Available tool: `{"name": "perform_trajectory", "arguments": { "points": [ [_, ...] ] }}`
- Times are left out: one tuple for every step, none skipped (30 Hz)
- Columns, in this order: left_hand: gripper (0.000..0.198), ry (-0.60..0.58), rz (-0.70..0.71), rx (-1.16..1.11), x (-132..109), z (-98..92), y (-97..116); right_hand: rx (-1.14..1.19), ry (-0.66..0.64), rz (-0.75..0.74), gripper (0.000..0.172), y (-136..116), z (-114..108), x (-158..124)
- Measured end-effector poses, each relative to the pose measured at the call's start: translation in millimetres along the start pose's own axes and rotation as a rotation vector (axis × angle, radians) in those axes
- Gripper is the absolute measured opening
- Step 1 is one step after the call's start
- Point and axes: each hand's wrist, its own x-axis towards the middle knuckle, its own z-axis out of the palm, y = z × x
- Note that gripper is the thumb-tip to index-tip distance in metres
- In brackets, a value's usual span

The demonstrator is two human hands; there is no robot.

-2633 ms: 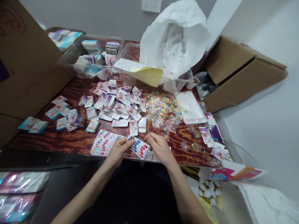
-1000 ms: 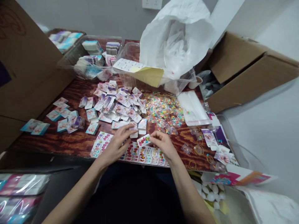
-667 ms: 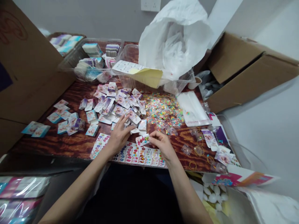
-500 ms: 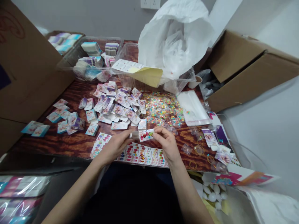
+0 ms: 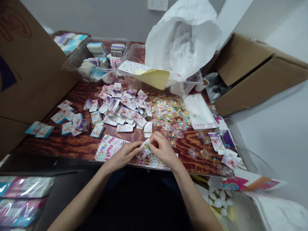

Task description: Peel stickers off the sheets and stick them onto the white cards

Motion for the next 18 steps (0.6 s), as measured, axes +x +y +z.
{"name": "perform_trajectory", "arguments": {
  "points": [
    [0.034, 0.012, -0.004, 0.0, 0.1, 2.2, -1.0, -0.026, -0.012, -0.012, 0.013, 0.1, 2.0, -0.2],
    [0.034, 0.023, -0.01, -0.008, -0.1, 4.4, -2.2, -0.046, -0.035, -0.019, 0.014, 0.6, 3.0, -0.6],
    [0.034, 0.028, -0.023, -0.027, -0.6, 6.4, -3.7, -0.052, -0.067, -0.018, 0.014, 1.6, 3.0, -1.0],
    [0.035, 0.027, -0.044, -0.055, -1.4, 8.2, -5.2, -0.036, -0.104, -0.007, 0.014, 3.1, 2.2, -1.5],
    [0.036, 0.022, -0.07, -0.089, -2.4, 9.8, -6.7, 0.007, -0.145, 0.017, 0.014, 5.1, 0.9, -1.8],
    [0.038, 0.015, -0.099, -0.122, -3.4, 11.4, -8.1, 0.072, -0.184, 0.05, 0.015, 7.3, -0.6, -2.1],
    [0.039, 0.012, -0.123, -0.15, -4.3, 12.9, -9.5, 0.142, -0.217, 0.082, 0.016, 9.3, -2.1, -2.2],
    [0.039, 0.019, -0.137, -0.169, -5.0, 14.5, -10.8, 0.196, -0.239, 0.104, 0.017, 10.9, -3.1, -2.1],
    [0.038, 0.038, -0.139, -0.18, -5.3, 16.4, -12.0, 0.218, -0.243, 0.115, 0.017, 11.8, -3.5, -1.8],
    [0.036, 0.066, -0.139, -0.19, -5.2, 18.5, -13.1, 0.202, -0.232, 0.112, 0.017, 11.8, -3.2, -1.4],
    [0.035, 0.099, -0.146, -0.209, -4.6, 21.0, -14.0, 0.157, -0.208, 0.099, 0.018, 11.0, -1.9, -0.9],
    [0.035, 0.138, -0.162, -0.247, -3.6, 23.8, -14.7, 0.104, -0.17, 0.083, 0.02, 9.4, 0.4, -0.5],
    [0.035, 0.18, -0.183, -0.304, -2.3, 26.6, -14.9, 0.061, -0.121, 0.072, 0.023, 7.6, 3.6, -0.3],
    [0.037, 0.224, -0.201, -0.373, -0.9, 29.4, -14.5, 0.041, -0.061, 0.07, 0.025, 5.6, 7.7, -0.4],
    [0.042, 0.267, -0.208, -0.445, 0.7, 31.8, -13.5, 0.055, 0.016, 0.079, 0.023, 3.9, 12.6, -1.0],
    [0.049, 0.305, -0.2, -0.505, 2.1, 33.8, -12.0, 0.101, 0.109, 0.097, 0.019, 2.6, 17.9, -2.0],
    [0.055, 0.336, -0.177, -0.545, 3.4, 35.0, -10.2, 0.168, 0.211, 0.119, 0.012, 1.9, 23.3, -3.4],
    [0.059, 0.356, -0.15, -0.564, 4.4, 35.6, -8.2, 0.238, 0.308, 0.139, 0.011, 1.5, 28.4, -5.1]
  ]
}}
